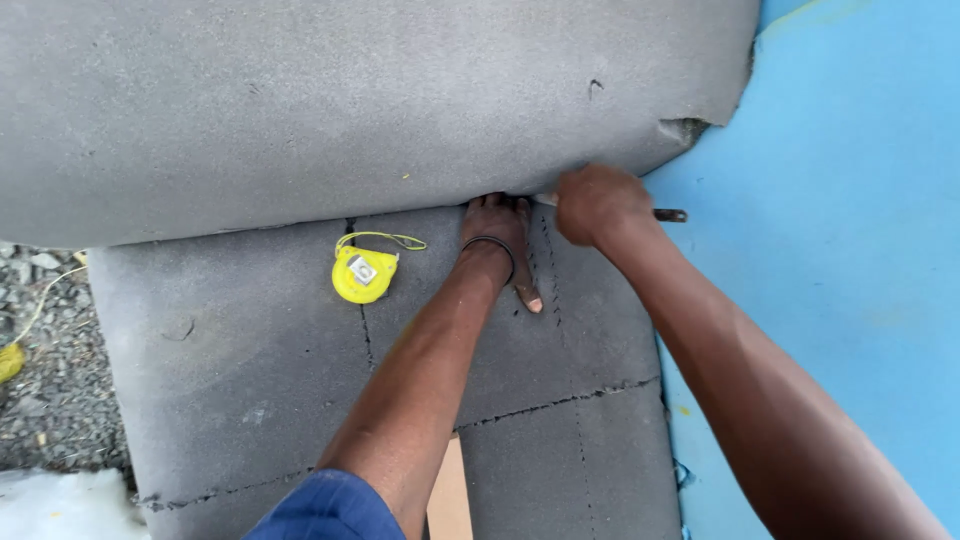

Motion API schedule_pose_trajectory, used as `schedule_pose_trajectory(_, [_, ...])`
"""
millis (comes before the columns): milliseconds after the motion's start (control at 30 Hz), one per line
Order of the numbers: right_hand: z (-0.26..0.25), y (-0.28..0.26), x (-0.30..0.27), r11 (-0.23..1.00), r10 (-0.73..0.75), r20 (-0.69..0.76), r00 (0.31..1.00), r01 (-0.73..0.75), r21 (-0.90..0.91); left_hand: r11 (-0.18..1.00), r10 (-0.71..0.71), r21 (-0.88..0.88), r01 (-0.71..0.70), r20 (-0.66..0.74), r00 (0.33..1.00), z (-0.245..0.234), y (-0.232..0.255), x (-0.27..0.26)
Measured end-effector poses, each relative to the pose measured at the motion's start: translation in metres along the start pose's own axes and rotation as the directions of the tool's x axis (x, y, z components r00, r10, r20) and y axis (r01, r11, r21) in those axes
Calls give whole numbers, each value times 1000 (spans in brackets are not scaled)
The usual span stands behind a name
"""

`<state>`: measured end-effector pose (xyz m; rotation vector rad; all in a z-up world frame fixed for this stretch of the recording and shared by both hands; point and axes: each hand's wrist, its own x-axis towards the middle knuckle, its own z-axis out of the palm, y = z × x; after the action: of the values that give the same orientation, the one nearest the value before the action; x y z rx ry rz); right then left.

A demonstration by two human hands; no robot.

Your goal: Cutting foam padding into sections using a manual blade for furniture upholstery.

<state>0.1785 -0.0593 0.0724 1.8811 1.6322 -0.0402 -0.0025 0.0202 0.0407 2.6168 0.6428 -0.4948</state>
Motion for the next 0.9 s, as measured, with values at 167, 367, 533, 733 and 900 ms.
schedule_pose_trajectory(167, [-5,4,15,995,-16,181,983,-3,104,999,-22,27,20,43,999,-2,5,-1])
schedule_pose_trajectory(367, [70,-62,31,988,155,-138,978,-154,16,997,-1,73,3,-27,1000,10,-1,1])
schedule_pose_trajectory(533, [14,-6,-34,992,-68,-171,983,49,-113,1000,-20,-5,20,-274,961,13,5,-20])
schedule_pose_trajectory(733, [14,-42,-14,996,-2,-107,994,-8,-93,1000,-20,11,25,-335,942,33,2,-3])
schedule_pose_trajectory(900, [-4,-49,-14,997,71,25,997,-72,32,991,-64,85,100,-356,932,49,-2,8])
